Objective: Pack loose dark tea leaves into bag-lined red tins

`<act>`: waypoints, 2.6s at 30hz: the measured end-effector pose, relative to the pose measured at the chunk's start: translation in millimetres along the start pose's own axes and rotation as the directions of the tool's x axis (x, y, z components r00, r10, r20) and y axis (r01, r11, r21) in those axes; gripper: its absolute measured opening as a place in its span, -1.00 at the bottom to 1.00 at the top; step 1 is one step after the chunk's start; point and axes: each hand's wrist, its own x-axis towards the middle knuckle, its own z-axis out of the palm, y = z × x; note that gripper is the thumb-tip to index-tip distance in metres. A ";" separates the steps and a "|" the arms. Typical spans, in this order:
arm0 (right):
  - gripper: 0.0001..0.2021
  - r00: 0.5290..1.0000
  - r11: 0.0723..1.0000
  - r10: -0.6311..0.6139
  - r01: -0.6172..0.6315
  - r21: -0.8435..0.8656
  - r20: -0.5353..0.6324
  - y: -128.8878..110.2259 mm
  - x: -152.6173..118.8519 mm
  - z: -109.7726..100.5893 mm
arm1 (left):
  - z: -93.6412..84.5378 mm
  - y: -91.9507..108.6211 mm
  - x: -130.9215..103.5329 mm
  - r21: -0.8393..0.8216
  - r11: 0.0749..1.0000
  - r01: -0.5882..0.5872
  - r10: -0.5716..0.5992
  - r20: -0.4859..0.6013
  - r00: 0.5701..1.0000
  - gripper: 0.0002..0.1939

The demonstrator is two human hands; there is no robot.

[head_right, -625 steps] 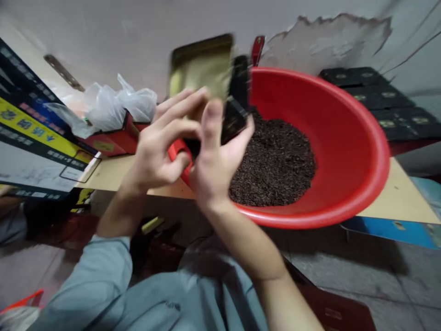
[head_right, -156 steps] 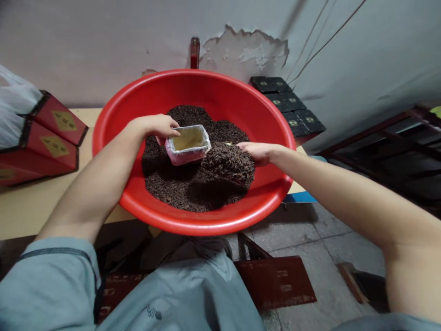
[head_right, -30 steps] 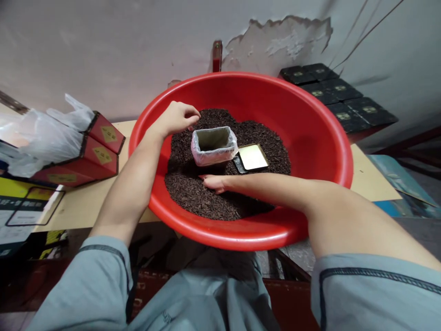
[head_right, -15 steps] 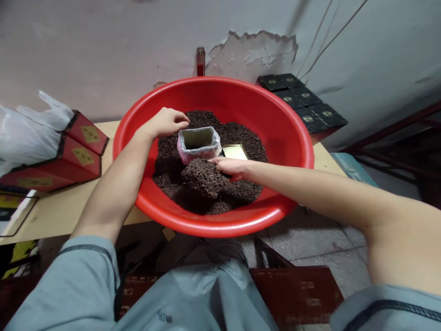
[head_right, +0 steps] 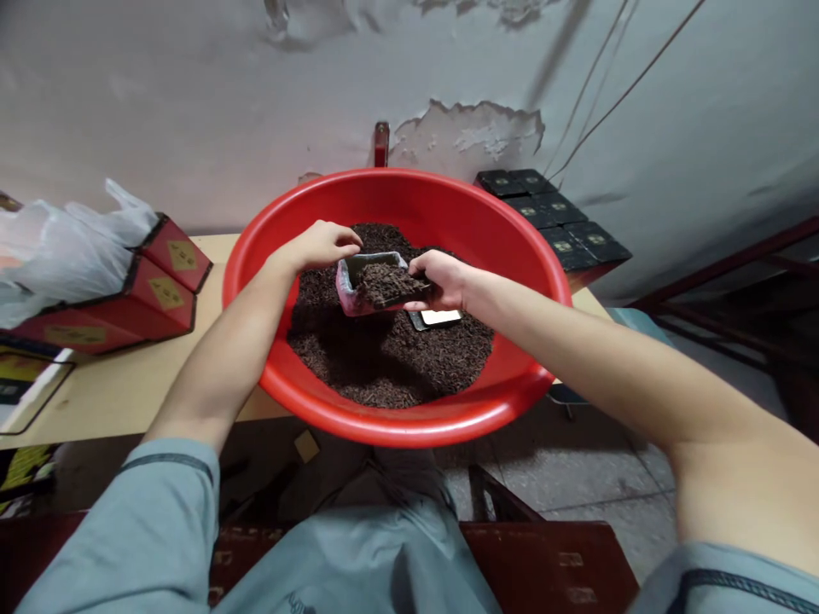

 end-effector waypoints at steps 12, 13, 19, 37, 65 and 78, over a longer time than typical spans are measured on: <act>-0.85 0.986 0.972 0.154 -0.139 0.190 -0.066 -28.6 3.9 9.8 | -5.4 22.8 -6.8 -0.130 0.988 -0.083 0.090 0.053 0.994 -0.69; -0.82 0.986 0.969 0.152 -0.137 0.205 -0.062 -29.2 3.6 10.2 | -7.9 28.1 -9.1 -0.157 0.981 -0.111 0.122 0.059 0.991 -0.68; -0.76 0.993 0.975 0.114 -0.106 0.196 -0.030 -30.2 2.4 7.3 | -9.9 46.9 -16.0 -0.141 0.952 -0.273 0.291 0.128 0.948 -0.60; -0.69 0.707 0.662 -0.692 0.542 -0.517 -0.146 28.2 34.1 -23.5 | 4.9 34.3 7.1 -0.251 0.967 0.034 -0.090 -0.215 0.972 -0.73; -0.83 0.720 0.485 -0.636 0.093 -0.870 -0.278 47.5 102.7 -105.5 | 9.4 31.1 -0.4 0.088 0.974 0.208 -0.217 0.101 0.971 -0.76; -0.62 0.810 0.299 -0.547 -0.048 -0.953 -0.212 37.9 81.9 -73.6 | 32.0 105.1 -16.4 0.240 0.962 -0.132 -0.055 0.641 0.766 -0.63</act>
